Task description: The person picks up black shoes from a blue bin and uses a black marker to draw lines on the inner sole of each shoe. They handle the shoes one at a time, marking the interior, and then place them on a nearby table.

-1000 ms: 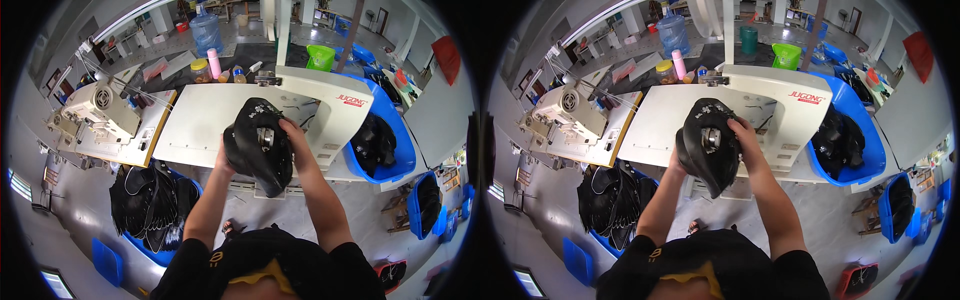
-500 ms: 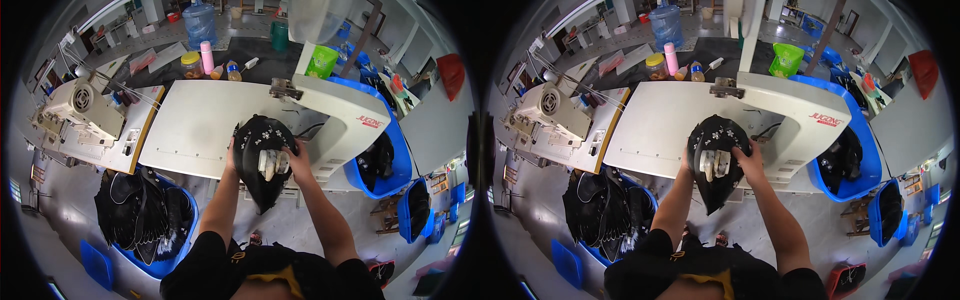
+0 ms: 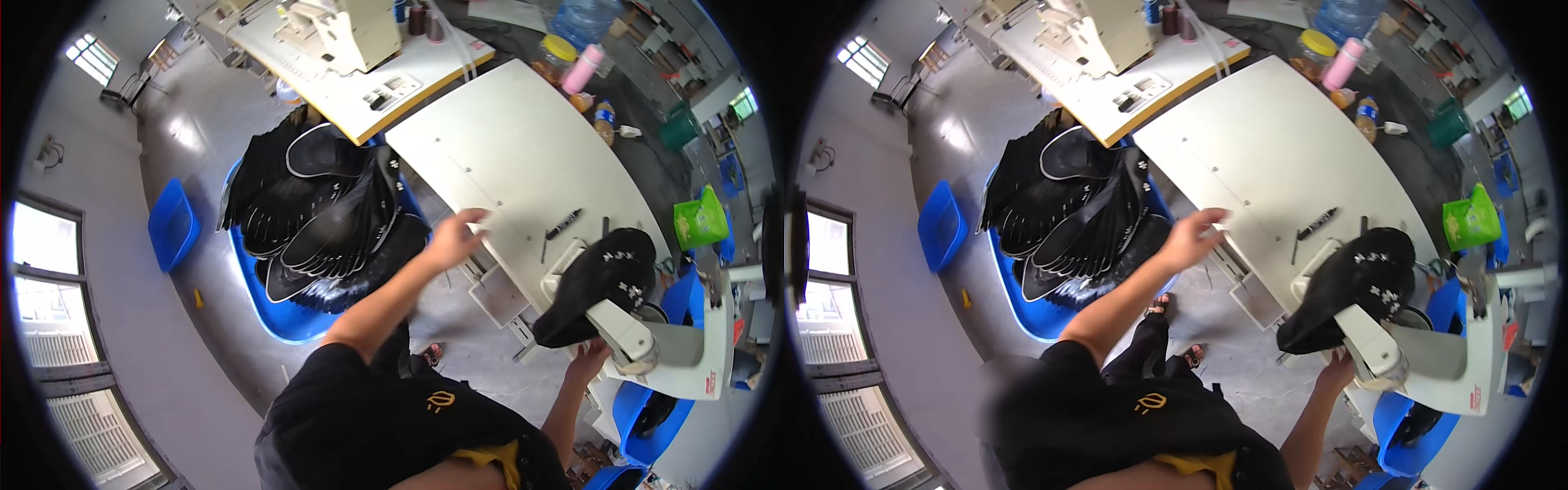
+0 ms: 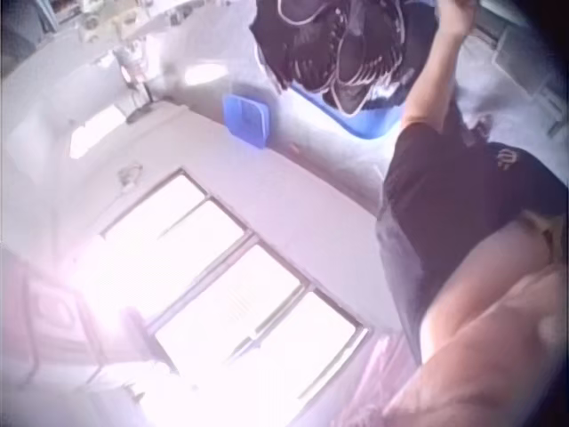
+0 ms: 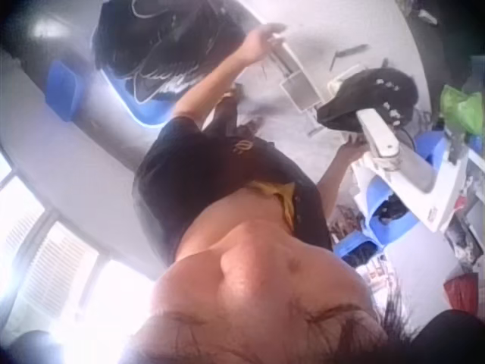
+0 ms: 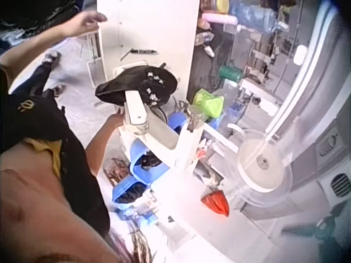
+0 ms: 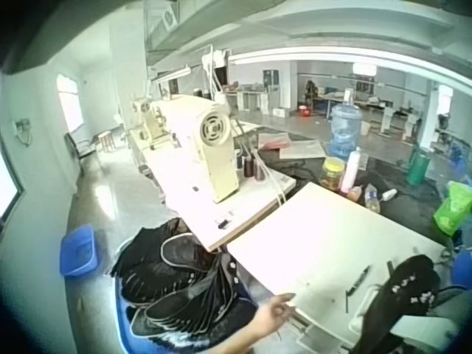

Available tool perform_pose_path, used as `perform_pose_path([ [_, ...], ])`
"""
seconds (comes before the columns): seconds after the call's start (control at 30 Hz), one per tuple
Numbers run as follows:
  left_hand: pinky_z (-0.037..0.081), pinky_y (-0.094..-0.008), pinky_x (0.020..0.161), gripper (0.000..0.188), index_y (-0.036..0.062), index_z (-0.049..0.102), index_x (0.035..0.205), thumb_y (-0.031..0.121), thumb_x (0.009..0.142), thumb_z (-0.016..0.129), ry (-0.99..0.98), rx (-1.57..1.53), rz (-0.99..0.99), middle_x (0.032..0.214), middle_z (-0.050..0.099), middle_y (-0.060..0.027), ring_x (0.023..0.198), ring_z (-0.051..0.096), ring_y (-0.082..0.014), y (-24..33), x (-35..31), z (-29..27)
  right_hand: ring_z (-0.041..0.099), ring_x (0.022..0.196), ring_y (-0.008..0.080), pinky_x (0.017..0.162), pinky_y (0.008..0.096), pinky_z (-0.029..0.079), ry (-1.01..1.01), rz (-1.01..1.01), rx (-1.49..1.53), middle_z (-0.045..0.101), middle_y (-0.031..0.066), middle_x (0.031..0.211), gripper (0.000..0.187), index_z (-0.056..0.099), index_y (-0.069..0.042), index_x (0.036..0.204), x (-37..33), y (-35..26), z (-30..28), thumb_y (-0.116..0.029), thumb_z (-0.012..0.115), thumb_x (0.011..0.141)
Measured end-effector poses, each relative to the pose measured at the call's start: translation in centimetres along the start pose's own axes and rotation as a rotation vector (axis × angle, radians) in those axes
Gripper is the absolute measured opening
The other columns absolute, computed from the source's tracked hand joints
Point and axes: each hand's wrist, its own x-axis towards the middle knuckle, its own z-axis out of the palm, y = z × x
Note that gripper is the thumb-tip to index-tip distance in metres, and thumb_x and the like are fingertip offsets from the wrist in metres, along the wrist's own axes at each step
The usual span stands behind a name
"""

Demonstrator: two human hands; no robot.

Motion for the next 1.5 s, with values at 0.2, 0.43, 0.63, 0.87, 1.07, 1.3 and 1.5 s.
perform_pose_path([
  [0.2, 0.05, -0.0328, 0.067, 0.028, 0.0014, 0.062, 0.089, 0.029, 0.084, 0.063, 0.693, 0.473, -0.261, 0.085, 0.064, -0.0122, 0.075, 0.062, -0.0202, -7.5, -4.7, -19.8, 0.055, 0.06, 0.0105, 0.052, 0.0241, 0.044, -0.363, 0.393, -0.798, 0.059, 0.0048, 0.073, 0.013, 0.059, -0.002, 0.089, -12.6, 5.7, 3.2, -0.014, 0.058, 0.084],
  [0.43, 0.044, -0.038, 0.09, 0.079, -0.0055, 0.05, 0.123, 0.063, 0.086, 0.041, -0.075, -0.042, -0.647, 0.122, 0.053, -0.0204, 0.112, 0.051, -0.0267, -15.1, -2.5, -19.3, 0.058, 0.092, 0.0133, 0.081, 0.0254, 0.046, -1.03, -0.027, -0.262, 0.059, 0.0098, 0.102, 0.032, 0.053, 0.001, 0.112, -15.6, 11.5, 37.4, -0.015, 0.063, 0.086],
  [0.63, 0.042, -0.03, 0.093, 0.06, 0.0031, 0.036, 0.133, 0.006, 0.08, 0.064, 0.0, -0.928, -0.525, 0.116, 0.054, -0.0085, 0.104, 0.053, -0.018, -11.3, -4.3, -18.5, 0.046, 0.118, 0.0288, 0.097, 0.037, 0.039, -0.941, 0.188, -0.585, 0.045, 0.0231, 0.128, 0.081, 0.031, 0.005, 0.133, -14.0, 14.2, 51.7, -0.044, 0.065, 0.079],
  [0.87, 0.036, -0.04, 0.102, 0.104, 0.0009, 0.038, 0.134, 0.082, 0.07, 0.033, 0.088, -1.504, -0.605, 0.133, 0.045, -0.0145, 0.119, 0.047, -0.027, -5.4, -7.7, -22.5, 0.042, 0.118, 0.0235, 0.101, 0.0368, 0.033, -1.397, -0.3, -0.425, 0.039, 0.0155, 0.131, 0.089, 0.012, 0.0, 0.14, -21.3, 5.6, 46.0, -0.005, 0.07, 0.073],
  [1.07, 0.031, -0.041, 0.106, 0.093, 0.0006, 0.033, 0.136, 0.072, 0.077, 0.044, 0.018, -1.592, 0.008, 0.138, 0.038, -0.0169, 0.125, 0.041, -0.029, 1.3, -9.5, -23.3, 0.046, 0.114, 0.029, 0.091, 0.0442, 0.033, -1.673, -1.017, -0.608, 0.048, 0.0086, 0.125, 0.066, 0.047, -0.015, 0.121, -26.9, -6.9, 46.2, -0.009, 0.074, 0.061],
  [1.3, 0.034, -0.0388, 0.105, 0.067, 0.0027, 0.041, 0.132, 0.04, 0.08, 0.061, 0.164, -1.752, -0.466, 0.129, 0.05, -0.0133, 0.12, 0.047, -0.0252, -4.1, -15.2, -18.8, 0.022, 0.133, 0.036, 0.103, 0.0585, 0.024, -1.672, -1.267, -0.877, 0.032, 0.0112, 0.138, 0.041, 0.055, -0.027, 0.111, -25.0, -3.3, 41.4, -0.009, 0.062, 0.076],
  [1.5, 0.032, -0.0545, 0.101, 0.083, 0.0152, 0.038, 0.136, 0.069, 0.074, 0.052, 0.105, -1.823, -0.55, 0.138, 0.04, -0.0081, 0.125, 0.04, -0.0258, -8.6, -16.6, -14.7, 0.026, 0.133, 0.0347, 0.105, 0.0394, 0.027, -1.395, -0.552, -0.862, 0.027, 0.0188, 0.141, 0.057, 0.053, -0.009, 0.123, -21.1, 2.5, 35.5, 0.009, 0.047, 0.07],
])
